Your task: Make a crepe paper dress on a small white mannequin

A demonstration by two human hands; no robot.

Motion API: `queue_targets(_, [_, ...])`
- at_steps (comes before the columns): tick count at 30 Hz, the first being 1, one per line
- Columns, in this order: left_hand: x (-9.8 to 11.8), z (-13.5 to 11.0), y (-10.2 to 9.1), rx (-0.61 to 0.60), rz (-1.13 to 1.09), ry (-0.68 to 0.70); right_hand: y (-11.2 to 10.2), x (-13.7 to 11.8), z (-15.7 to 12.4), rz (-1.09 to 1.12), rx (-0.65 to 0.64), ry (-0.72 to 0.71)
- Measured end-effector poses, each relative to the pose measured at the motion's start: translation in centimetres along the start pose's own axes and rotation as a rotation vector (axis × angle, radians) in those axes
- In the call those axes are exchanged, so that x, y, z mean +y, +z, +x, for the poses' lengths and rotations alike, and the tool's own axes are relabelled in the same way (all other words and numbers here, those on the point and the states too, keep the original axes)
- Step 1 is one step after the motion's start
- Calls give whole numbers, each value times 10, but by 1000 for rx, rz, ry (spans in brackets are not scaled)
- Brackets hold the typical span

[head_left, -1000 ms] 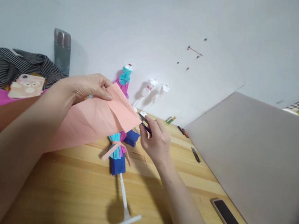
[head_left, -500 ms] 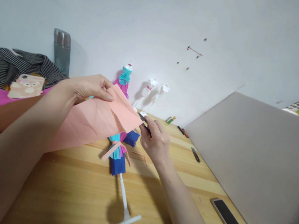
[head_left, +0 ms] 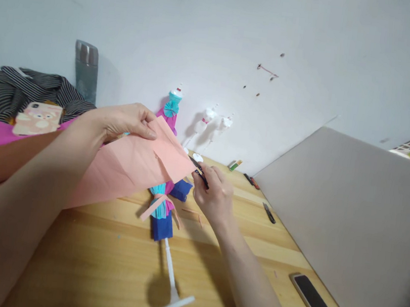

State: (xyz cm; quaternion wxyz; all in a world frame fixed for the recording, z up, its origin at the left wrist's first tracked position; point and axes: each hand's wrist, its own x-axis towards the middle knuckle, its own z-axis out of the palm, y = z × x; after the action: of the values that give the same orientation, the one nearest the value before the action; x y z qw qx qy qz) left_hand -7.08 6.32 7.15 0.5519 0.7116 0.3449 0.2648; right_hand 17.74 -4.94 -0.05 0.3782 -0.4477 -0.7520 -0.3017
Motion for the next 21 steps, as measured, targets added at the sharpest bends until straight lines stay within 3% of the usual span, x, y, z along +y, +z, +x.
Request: queue_targets(21, [0, 0, 1, -13, 12, 5, 1, -2, 1, -24, 59, -32])
